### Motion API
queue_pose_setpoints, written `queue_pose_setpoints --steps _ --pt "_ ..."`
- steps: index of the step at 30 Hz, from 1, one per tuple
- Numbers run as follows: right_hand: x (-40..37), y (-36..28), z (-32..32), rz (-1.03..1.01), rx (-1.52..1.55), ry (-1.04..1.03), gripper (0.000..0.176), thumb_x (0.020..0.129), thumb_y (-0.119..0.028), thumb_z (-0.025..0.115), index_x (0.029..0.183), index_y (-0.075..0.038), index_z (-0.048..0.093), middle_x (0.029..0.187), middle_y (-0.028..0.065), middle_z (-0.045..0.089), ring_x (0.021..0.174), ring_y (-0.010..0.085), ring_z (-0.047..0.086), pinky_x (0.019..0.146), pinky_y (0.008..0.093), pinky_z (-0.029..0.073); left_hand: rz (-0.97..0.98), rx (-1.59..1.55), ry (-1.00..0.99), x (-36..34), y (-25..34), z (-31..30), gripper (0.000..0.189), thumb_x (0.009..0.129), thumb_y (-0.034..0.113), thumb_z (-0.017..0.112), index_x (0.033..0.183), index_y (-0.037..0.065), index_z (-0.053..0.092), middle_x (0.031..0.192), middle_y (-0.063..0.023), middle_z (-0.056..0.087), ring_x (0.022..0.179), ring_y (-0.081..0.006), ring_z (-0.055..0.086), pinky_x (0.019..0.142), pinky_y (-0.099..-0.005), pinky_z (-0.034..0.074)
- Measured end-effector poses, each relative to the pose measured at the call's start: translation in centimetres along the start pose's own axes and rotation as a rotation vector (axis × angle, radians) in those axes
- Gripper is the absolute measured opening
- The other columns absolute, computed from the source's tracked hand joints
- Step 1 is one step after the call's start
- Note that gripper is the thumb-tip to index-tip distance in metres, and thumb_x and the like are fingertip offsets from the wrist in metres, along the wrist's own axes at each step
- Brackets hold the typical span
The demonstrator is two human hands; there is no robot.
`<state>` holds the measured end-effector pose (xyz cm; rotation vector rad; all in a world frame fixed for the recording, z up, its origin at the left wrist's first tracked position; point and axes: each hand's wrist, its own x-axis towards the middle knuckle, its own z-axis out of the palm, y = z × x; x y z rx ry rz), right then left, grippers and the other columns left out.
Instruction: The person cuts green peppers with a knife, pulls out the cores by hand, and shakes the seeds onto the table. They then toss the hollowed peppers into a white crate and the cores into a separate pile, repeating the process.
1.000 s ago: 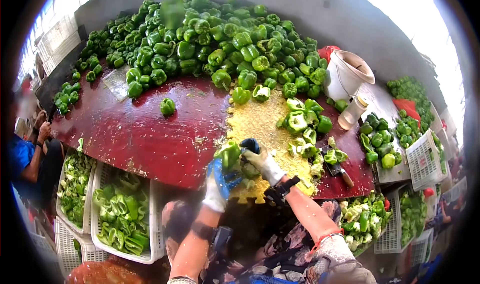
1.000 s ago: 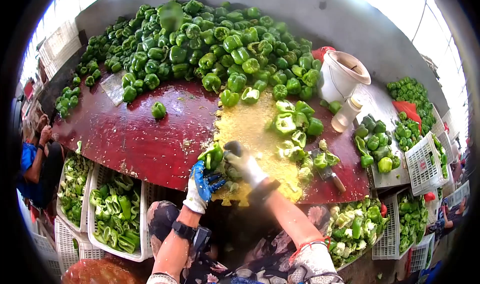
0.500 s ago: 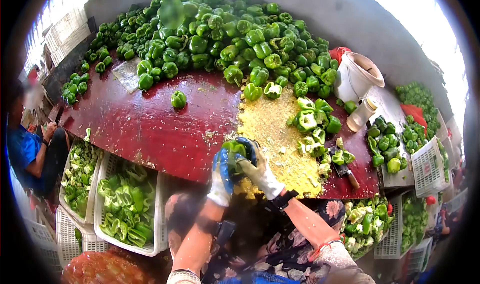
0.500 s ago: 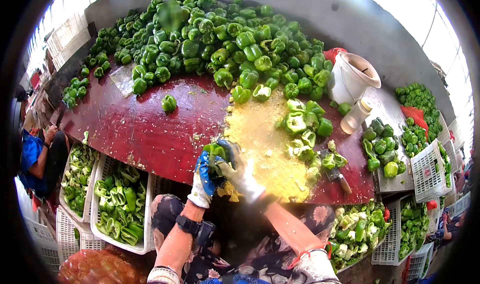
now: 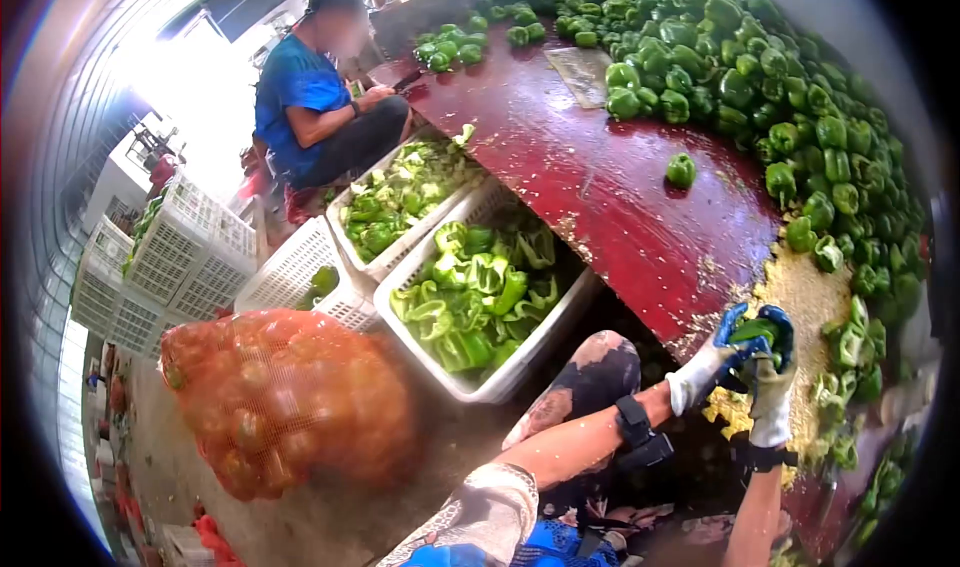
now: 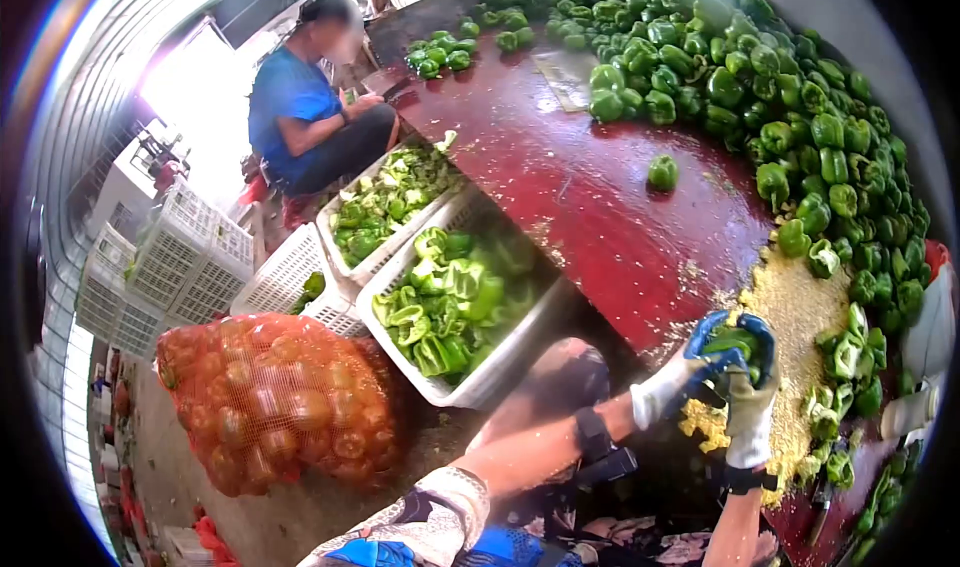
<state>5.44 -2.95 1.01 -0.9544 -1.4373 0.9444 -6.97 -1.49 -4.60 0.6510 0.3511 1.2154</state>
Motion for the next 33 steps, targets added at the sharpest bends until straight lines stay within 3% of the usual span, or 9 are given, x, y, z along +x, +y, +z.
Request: queue_pose_setpoints --steps 2,10,16,19,21,22,26,30,33 --pt "-0.5 0.0 1.2 -0.141 -0.083 0.106 0.055 0.091 -0.036 0.071 0.131 -0.003 0.053 0.116 0.0061 0.065 0.102 0.0169 0.064 0.091 0.0297 0.052 -0.15 0.072 0.12 -0.2 -0.1 -0.3 0.072 0.092 0.016 0.071 0.151 0.008 0.032 0.134 -0.0046 0.056 0.122 -0.013 0.052 0.104 -0.0281 0.043" --pt "-1.8 -0.8 2.9 -0.428 -0.562 0.09 0.049 0.091 -0.022 0.071 0.132 -0.003 0.052 0.131 0.0124 0.057 0.124 0.0238 0.052 0.106 0.0368 0.042 0.216 -0.025 -0.217 -2.0 0.9 -0.4 0.046 0.099 0.02 0.06 0.14 0.007 0.045 0.131 -0.0019 0.057 0.118 -0.0108 0.052 0.103 -0.0279 0.043" --pt "-1.4 0.7 3.5 0.235 0.403 0.222 0.053 0.088 -0.006 0.07 0.136 -0.004 0.049 0.12 0.0112 0.062 0.104 0.0179 0.062 0.091 0.0286 0.05 -0.149 -0.176 0.117 -1.8 -1.4 -2.7 0.032 0.101 0.022 0.056 0.13 0.009 0.055 0.117 -0.0015 0.063 0.099 -0.0114 0.062 0.082 -0.0277 0.054" --pt "-3.0 -1.3 3.2 0.202 0.057 0.256 0.05 0.089 -0.004 0.069 0.135 -0.005 0.048 0.107 0.0072 0.062 0.091 0.0141 0.059 0.081 0.0269 0.052 -0.37 0.235 -0.115 -3.9 5.9 1.0 0.035 0.099 0.024 0.06 0.13 0.009 0.055 0.119 -0.001 0.062 0.101 -0.0126 0.061 0.089 -0.0282 0.051" --pt "-2.5 -3.6 2.9 -0.217 -0.193 0.174 0.052 0.086 -0.003 0.072 0.131 -0.005 0.047 0.114 0.0071 0.057 0.101 0.016 0.058 0.087 0.0304 0.051 -0.304 0.074 -0.021 -3.1 3.7 0.7 0.03 0.098 0.021 0.061 0.125 0.009 0.057 0.111 -0.0019 0.063 0.096 -0.0144 0.062 0.085 -0.0294 0.052" --pt "-3.0 -3.9 3.3 -0.11 0.072 0.215 0.033 0.087 0.0 0.067 0.118 -0.005 0.056 0.118 0.0093 0.055 0.11 0.023 0.055 0.098 0.0347 0.044 -0.245 0.051 -0.025 -3.2 4.4 2.1 0.029 0.097 0.02 0.061 0.124 0.009 0.058 0.109 -0.0022 0.064 0.095 -0.0147 0.062 0.085 -0.0296 0.052" --pt "-2.5 -3.6 1.5 -0.466 -0.572 0.191 0.039 0.076 -0.01 0.079 0.11 -0.007 0.059 0.109 0.0155 0.06 0.101 0.0332 0.06 0.089 0.0386 0.049 -0.189 -0.141 -0.13 -3.5 4.5 3.9 0.026 0.093 0.013 0.064 0.117 0.007 0.06 0.106 -0.003 0.064 0.095 -0.0133 0.062 0.081 -0.0254 0.052" --pt "-2.7 -3.8 1.0 -0.287 -0.315 0.158 0.037 0.084 -0.012 0.073 0.118 -0.007 0.057 0.115 0.0126 0.06 0.097 0.0217 0.062 0.08 0.032 0.053 -0.184 -0.069 0.05 -2.5 1.6 2.1 0.026 0.091 0.017 0.068 0.115 0.009 0.058 0.102 -0.003 0.066 0.084 -0.0121 0.064 0.068 -0.0248 0.053" --pt "-2.7 -2.2 0.7 0.2 0.186 0.204 0.033 0.089 -0.007 0.069 0.12 -0.005 0.057 0.104 0.0039 0.063 0.09 0.0109 0.061 0.078 0.0233 0.051 -0.189 0.054 0.02 -2.4 1.7 2.5 0.016 0.097 0.009 0.057 0.113 0.008 0.058 0.102 -0.0024 0.063 0.087 -0.0111 0.062 0.072 -0.0248 0.053"
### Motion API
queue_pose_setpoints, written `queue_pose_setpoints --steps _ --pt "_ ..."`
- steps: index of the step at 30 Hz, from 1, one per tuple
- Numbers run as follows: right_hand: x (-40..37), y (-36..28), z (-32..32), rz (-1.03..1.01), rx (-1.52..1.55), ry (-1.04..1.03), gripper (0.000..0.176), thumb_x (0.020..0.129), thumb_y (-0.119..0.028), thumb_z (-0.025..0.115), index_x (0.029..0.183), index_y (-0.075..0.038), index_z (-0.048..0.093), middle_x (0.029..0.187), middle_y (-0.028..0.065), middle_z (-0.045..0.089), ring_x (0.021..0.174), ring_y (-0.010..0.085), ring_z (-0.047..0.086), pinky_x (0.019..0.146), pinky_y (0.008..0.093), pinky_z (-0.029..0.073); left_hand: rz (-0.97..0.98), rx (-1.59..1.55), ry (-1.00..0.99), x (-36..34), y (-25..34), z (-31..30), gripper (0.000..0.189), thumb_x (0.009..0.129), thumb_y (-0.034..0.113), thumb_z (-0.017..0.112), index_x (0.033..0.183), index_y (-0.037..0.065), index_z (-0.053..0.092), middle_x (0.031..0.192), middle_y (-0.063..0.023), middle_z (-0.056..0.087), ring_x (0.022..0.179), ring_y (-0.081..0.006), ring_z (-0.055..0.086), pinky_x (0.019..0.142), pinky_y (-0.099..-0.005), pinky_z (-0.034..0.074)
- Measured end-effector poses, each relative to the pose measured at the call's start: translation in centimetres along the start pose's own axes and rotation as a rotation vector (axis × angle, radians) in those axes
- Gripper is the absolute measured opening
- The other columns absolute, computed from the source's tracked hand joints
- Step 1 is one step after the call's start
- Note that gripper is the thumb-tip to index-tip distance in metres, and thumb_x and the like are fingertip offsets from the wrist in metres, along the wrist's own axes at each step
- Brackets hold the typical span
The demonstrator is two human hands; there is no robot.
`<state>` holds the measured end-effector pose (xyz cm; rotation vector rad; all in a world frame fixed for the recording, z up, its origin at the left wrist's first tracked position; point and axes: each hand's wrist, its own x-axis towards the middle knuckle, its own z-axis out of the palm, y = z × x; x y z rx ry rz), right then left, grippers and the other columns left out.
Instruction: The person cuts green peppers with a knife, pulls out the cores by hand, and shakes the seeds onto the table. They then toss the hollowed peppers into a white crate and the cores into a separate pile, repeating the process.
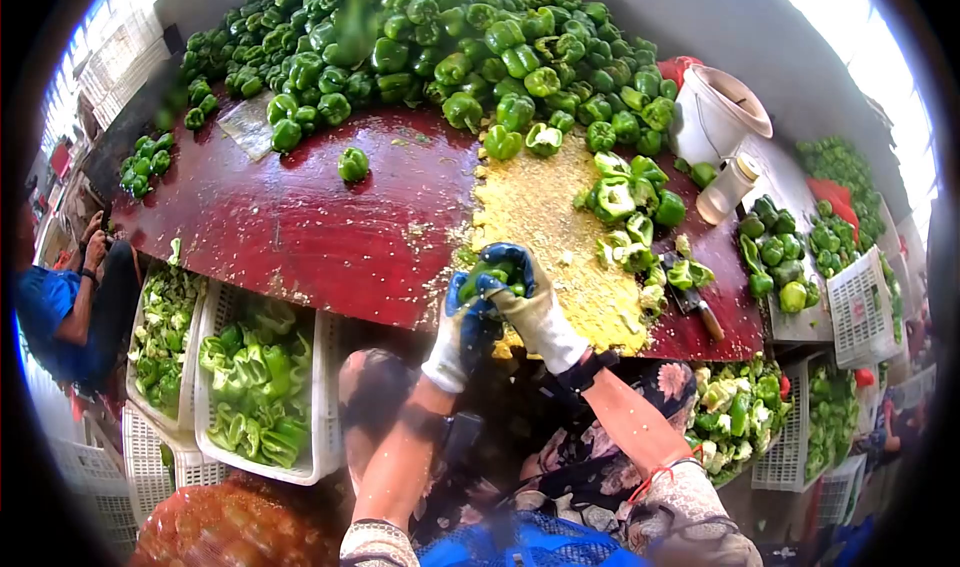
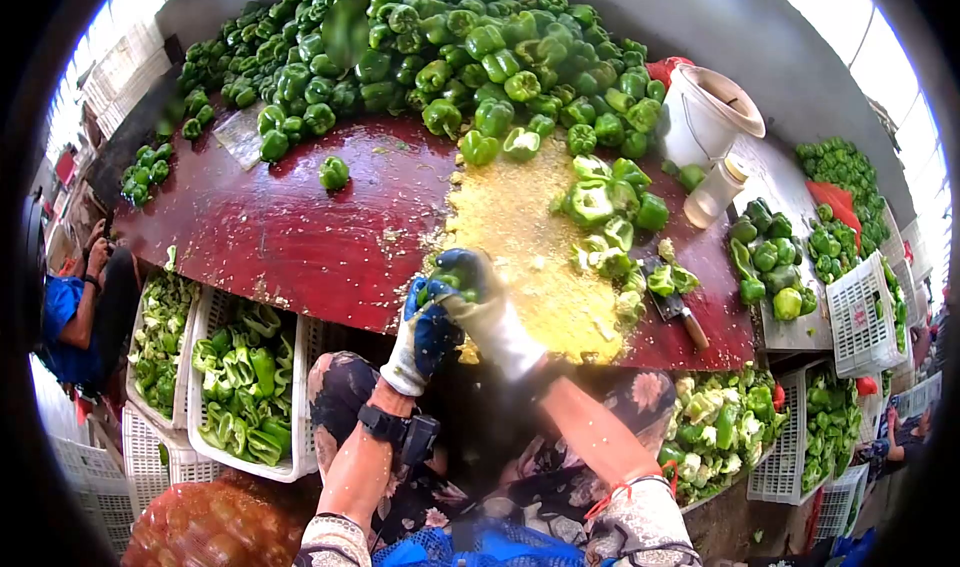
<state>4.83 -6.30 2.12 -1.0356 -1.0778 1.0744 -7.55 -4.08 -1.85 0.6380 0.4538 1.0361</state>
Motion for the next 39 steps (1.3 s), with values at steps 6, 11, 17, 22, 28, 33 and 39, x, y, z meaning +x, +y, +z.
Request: queue_pose_setpoints --steps 6,11,17,22,28,33,39 --pt "-0.4 0.5 0.4 -0.407 -0.295 0.096 0.036 0.086 -0.011 0.074 0.117 -0.004 0.058 0.109 0.0084 0.063 0.1 0.0191 0.061 0.088 0.0329 0.05 -0.093 0.114 -0.047 0.3 1.1 0.0 0.018 0.098 0.013 0.056 0.114 0.007 0.059 0.097 -0.0023 0.065 0.085 -0.0118 0.062 0.074 -0.0251 0.052" --pt "-0.8 2.5 -0.2 -0.693 -0.799 0.018 0.051 0.072 -0.016 0.083 0.115 -0.003 0.059 0.116 0.017 0.057 0.104 0.0335 0.059 0.089 0.0417 0.05 -0.163 -0.412 -0.23 0.3 -0.8 -1.9 0.03 0.103 0.022 0.051 0.127 0.006 0.054 0.114 -0.0031 0.062 0.1 -0.0098 0.06 0.084 -0.0255 0.052" --pt "-0.4 1.2 1.3 -0.661 -0.647 -0.023 0.048 0.078 -0.012 0.078 0.12 -0.004 0.057 0.109 0.0145 0.063 0.101 0.0277 0.062 0.089 0.0385 0.052 -0.077 -0.341 0.232 -1.0 0.3 0.6 0.034 0.09 0.0 0.061 0.122 0.009 0.054 0.108 -0.0042 0.063 0.093 -0.0134 0.064 0.078 -0.0264 0.055" --pt "0.0 1.4 1.0 -0.208 -0.092 -0.074 0.046 0.086 -0.001 0.071 0.127 -0.004 0.052 0.112 0.0082 0.066 0.099 0.0176 0.066 0.087 0.0284 0.056 0.061 -0.001 0.121 1.5 -1.3 -2.4 0.041 0.083 -0.003 0.069 0.119 0.009 0.053 0.102 -0.0034 0.064 0.087 -0.013 0.063 0.071 -0.0253 0.054" --pt "0.0 0.0 -1.2 0.109 -0.003 -0.054 0.051 0.081 -0.002 0.077 0.127 -0.006 0.053 0.111 0.0074 0.065 0.098 0.0147 0.064 0.082 0.0289 0.057 0.091 0.127 0.007 -0.3 -0.3 -1.5 0.04 0.089 -0.004 0.061 0.126 0.008 0.052 0.119 -0.0069 0.06 0.104 -0.0184 0.062 0.09 -0.0311 0.054" --pt "0.9 1.1 -2.6 0.06 0.132 -0.054 0.043 0.087 0.007 0.06 0.127 -0.006 0.05 0.1 0.0078 0.068 0.081 0.0138 0.068 0.064 0.0247 0.058 0.14 0.086 -0.057 1.1 -1.7 -1.1 0.039 0.082 -0.001 0.07 0.116 0.012 0.056 0.102 -0.0018 0.064 0.073 -0.0067 0.058 0.056 -0.0183 0.046" --pt "2.2 2.8 -5.0 0.342 0.634 0.396 0.034 0.092 0.0 0.057 0.124 -0.011 0.053 0.097 0.0082 0.067 0.061 0.0119 0.057 0.056 0.0286 0.055 0.032 0.1 -0.136 -0.9 -0.5 1.8 0.051 0.072 -0.003 0.069 0.118 0.011 0.052 0.103 -0.0042 0.06 0.089 -0.0145 0.062 0.068 -0.0238 0.051"
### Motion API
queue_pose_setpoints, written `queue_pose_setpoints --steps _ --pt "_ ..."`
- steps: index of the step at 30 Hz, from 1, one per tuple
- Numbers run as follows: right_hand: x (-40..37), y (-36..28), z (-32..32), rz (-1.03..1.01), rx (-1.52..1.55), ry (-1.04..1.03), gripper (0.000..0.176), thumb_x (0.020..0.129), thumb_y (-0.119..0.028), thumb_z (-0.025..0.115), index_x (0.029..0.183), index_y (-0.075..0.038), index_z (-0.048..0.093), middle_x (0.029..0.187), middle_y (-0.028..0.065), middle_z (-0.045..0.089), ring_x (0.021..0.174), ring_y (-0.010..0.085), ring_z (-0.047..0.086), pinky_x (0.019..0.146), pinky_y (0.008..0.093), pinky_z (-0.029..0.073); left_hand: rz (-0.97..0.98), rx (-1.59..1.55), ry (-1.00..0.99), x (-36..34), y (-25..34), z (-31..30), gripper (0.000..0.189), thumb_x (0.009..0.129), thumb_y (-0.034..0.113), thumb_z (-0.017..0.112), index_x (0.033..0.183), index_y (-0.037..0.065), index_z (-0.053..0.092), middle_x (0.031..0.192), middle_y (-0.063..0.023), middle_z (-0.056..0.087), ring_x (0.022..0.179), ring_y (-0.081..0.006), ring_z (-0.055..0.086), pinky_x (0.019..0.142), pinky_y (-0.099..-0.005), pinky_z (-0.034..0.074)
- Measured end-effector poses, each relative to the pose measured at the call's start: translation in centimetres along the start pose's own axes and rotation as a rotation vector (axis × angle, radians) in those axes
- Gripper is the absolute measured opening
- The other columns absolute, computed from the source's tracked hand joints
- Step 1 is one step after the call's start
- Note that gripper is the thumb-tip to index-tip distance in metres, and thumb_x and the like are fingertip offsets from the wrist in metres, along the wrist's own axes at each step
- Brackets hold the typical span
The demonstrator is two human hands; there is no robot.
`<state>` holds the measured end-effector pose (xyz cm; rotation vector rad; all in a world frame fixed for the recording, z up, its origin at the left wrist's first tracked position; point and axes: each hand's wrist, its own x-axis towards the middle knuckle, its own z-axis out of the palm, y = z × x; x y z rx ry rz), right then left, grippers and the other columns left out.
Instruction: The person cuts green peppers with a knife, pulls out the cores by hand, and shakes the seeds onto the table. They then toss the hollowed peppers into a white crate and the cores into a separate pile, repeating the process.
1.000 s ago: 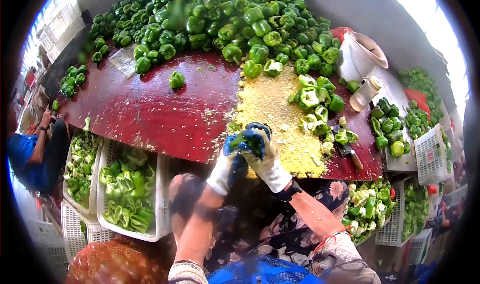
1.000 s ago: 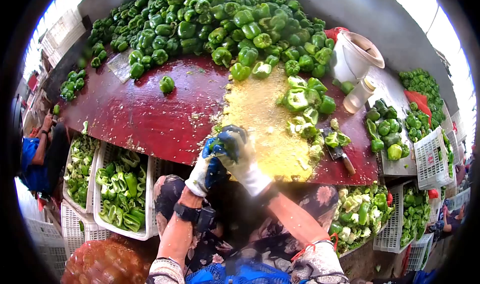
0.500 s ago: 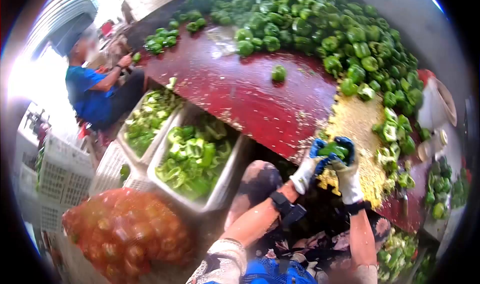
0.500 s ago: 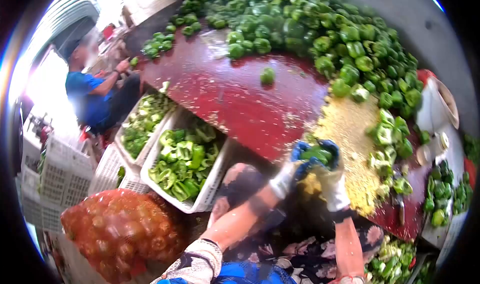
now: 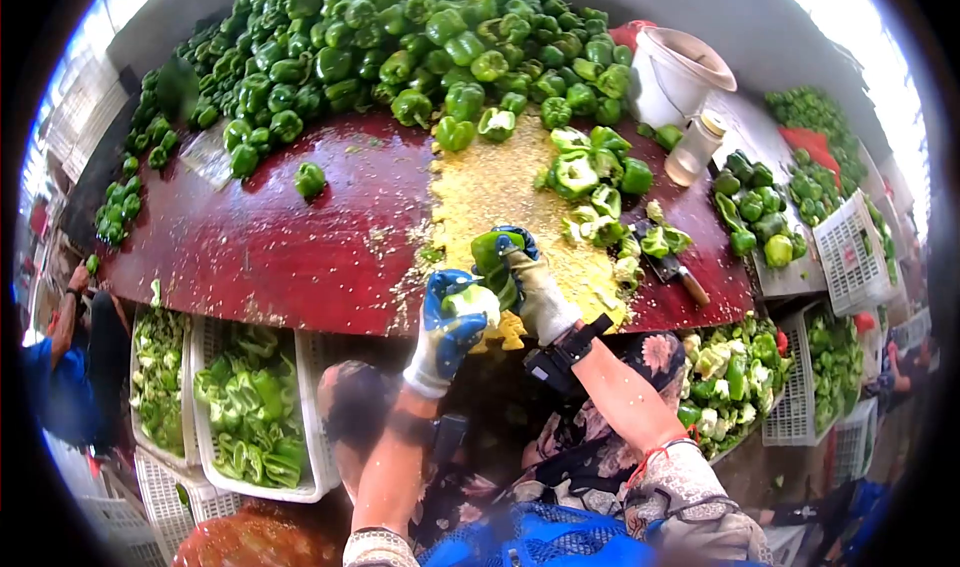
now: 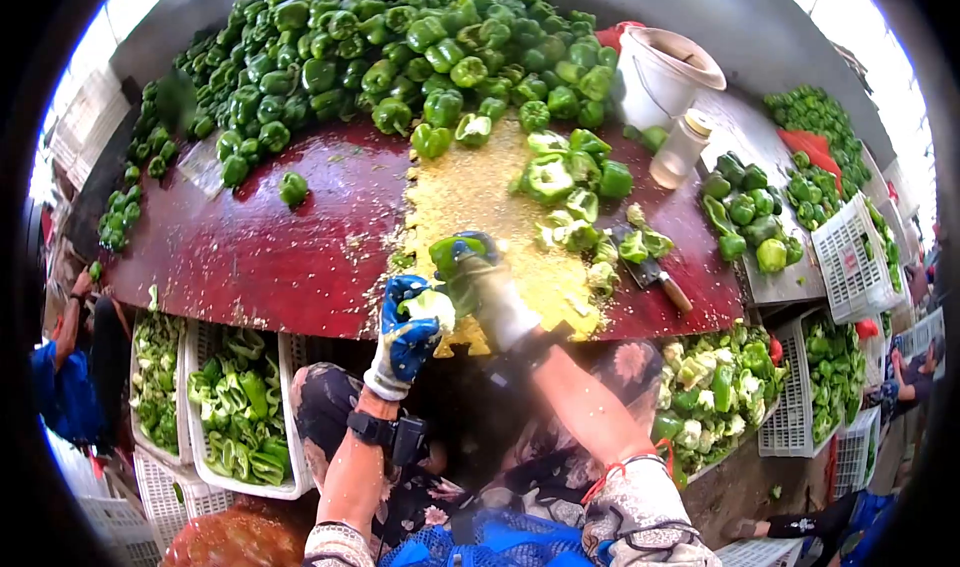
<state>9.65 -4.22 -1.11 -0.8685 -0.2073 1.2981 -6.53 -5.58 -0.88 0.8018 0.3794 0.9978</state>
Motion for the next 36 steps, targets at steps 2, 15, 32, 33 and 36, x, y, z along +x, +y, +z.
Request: queue_pose_setpoints --steps 2,15,32,33,36 --pt "-0.8 -3.0 1.5 -0.006 0.023 0.243 0.029 0.096 -0.007 0.056 0.124 -0.011 0.054 0.098 0.0081 0.066 0.066 0.0118 0.058 0.057 0.0288 0.056 0.056 -0.031 -0.02 0.1 -0.1 0.2 0.055 0.072 -0.002 0.069 0.122 0.011 0.05 0.107 -0.0017 0.055 0.084 -0.0104 0.058 0.062 -0.0201 0.047" --pt "-2.0 -5.9 5.3 -0.413 -1.03 -0.353 0.059 0.091 -0.035 0.07 0.137 -0.003 0.05 0.116 0.0138 0.066 0.094 0.0209 0.063 0.083 0.0344 0.053 0.367 1.018 0.357 1.8 -1.2 -1.8 0.086 0.067 0.013 0.088 0.14 0.005 0.042 0.126 -0.0091 0.057 0.114 -0.0207 0.058 0.098 -0.0342 0.05" --pt "-3.2 -2.2 1.2 -0.229 -1.596 -0.531 0.064 0.089 -0.034 0.068 0.14 -0.002 0.045 0.126 0.0261 0.061 0.12 0.0367 0.058 0.1 0.0421 0.046 0.49 1.561 0.201 1.1 -7.8 -8.6 0.063 0.092 0.009 0.051 0.15 0.0 0.028 0.116 -0.0176 0.061 0.079 -0.0292 0.067 0.07 -0.0394 0.057" --pt "-3.8 -2.4 1.5 -0.244 -1.643 -0.525 0.065 0.09 -0.035 0.066 0.141 -0.002 0.044 0.126 0.0262 0.06 0.118 0.0385 0.059 0.099 0.0429 0.047 0.4 1.686 0.213 1.1 -6.4 -6.2 0.074 0.087 0.003 0.052 0.153 0.0 0.019 0.099 -0.0143 0.059 0.075 -0.0265 0.063 0.063 -0.0376 0.054" --pt "-4.2 -1.4 2.4 -0.183 -1.811 -0.449 0.067 0.092 -0.038 0.061 0.144 -0.001 0.04 0.127 0.0265 0.059 0.112 0.0429 0.06 0.095 0.0462 0.049 0.219 1.939 0.214 1.7 -5.7 -4.1 0.095 0.078 -0.001 0.059 0.155 -0.003 0.003 0.106 -0.0192 0.059 0.085 -0.0281 0.063 0.065 -0.0359 0.055"
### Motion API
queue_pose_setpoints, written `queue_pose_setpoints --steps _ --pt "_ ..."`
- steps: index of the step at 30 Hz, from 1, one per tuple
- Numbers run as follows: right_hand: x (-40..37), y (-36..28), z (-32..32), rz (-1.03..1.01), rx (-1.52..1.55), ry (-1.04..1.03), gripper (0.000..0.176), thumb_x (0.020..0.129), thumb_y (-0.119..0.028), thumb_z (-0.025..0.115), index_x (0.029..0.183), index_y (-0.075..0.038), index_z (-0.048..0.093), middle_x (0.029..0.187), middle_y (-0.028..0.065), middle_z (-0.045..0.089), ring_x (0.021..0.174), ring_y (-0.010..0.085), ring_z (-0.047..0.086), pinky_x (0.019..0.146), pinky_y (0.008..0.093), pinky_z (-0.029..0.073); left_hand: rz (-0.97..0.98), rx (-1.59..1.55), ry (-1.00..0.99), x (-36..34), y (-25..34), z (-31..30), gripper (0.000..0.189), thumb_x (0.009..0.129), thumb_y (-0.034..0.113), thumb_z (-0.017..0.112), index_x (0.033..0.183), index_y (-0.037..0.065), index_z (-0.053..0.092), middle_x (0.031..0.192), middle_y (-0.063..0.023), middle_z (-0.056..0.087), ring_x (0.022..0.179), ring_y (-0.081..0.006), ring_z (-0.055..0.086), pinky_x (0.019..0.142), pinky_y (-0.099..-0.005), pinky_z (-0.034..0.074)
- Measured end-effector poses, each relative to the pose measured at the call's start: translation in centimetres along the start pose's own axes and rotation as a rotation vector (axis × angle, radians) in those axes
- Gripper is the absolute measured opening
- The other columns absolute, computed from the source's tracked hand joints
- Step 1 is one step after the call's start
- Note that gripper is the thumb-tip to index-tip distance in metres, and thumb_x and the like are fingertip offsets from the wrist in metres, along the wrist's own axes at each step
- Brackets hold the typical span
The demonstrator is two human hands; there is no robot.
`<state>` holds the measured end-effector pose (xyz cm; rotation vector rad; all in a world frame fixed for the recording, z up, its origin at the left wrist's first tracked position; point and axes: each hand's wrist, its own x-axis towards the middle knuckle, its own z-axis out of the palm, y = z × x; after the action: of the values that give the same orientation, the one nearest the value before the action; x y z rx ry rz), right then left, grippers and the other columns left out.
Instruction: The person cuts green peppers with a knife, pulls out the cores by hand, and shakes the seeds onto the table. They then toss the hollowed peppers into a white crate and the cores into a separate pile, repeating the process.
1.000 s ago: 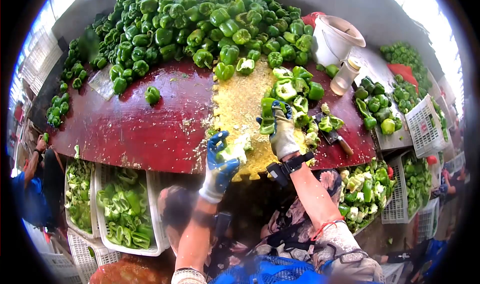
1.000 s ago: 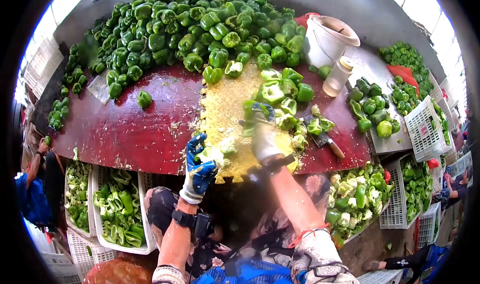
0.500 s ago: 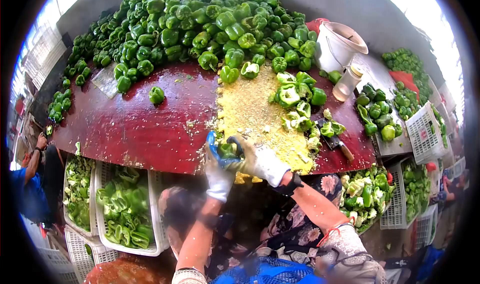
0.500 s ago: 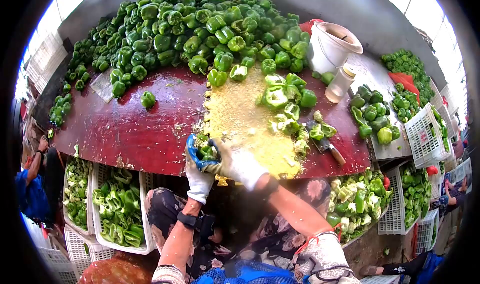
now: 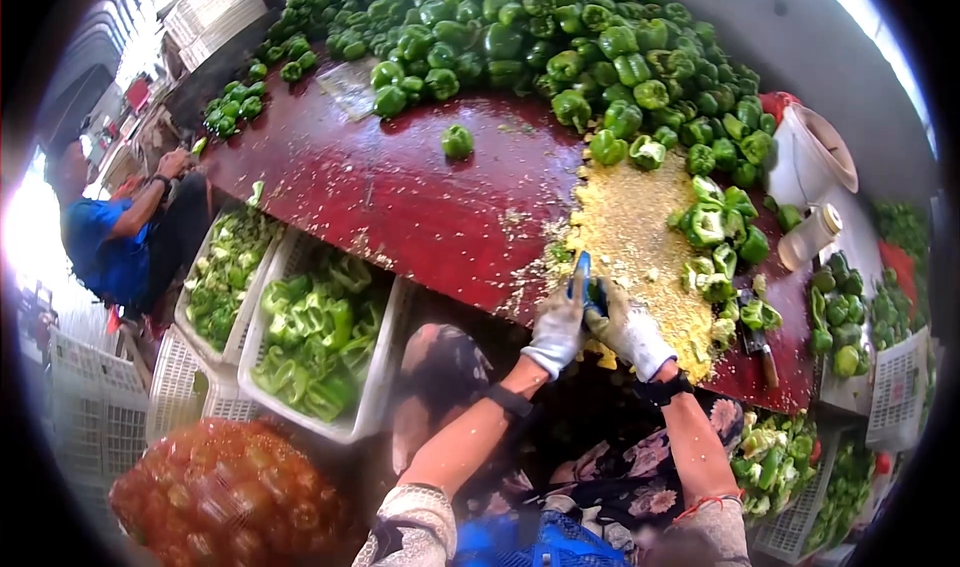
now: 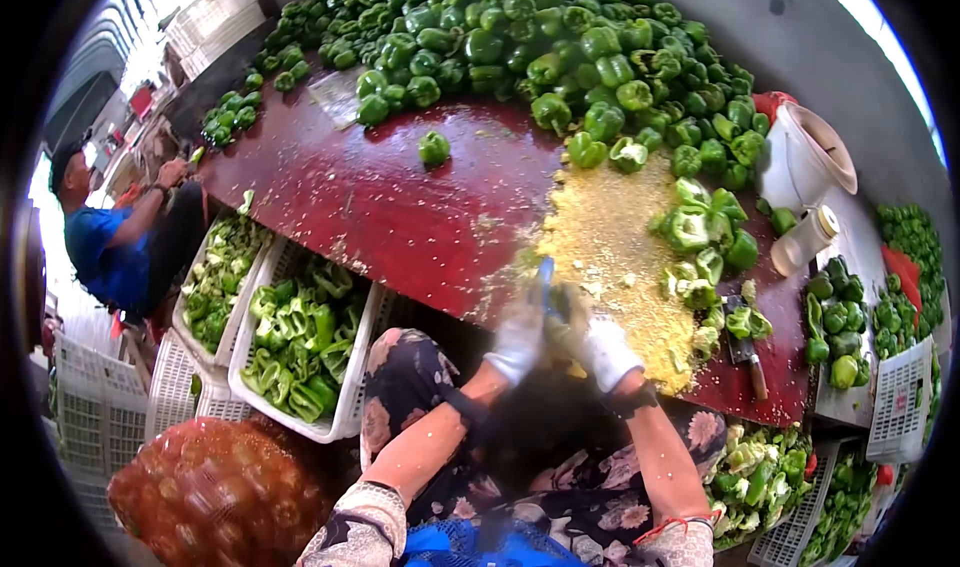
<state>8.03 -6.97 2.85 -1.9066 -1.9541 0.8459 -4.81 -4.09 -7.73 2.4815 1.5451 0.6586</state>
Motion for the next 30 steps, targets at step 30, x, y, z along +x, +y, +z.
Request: queue_pose_setpoints --steps 30 --pt "2.1 4.3 3.1 0.102 0.471 0.028 0.052 0.09 -0.026 0.066 0.132 -0.001 0.047 0.113 0.0245 0.066 0.099 0.0323 0.066 0.083 0.0406 0.053 -0.02 -0.359 0.074 1.5 -1.7 -1.4 0.053 0.084 0.012 0.066 0.132 0.001 0.047 0.116 -0.0233 0.06 0.102 -0.0422 0.061 0.088 -0.0477 0.051"
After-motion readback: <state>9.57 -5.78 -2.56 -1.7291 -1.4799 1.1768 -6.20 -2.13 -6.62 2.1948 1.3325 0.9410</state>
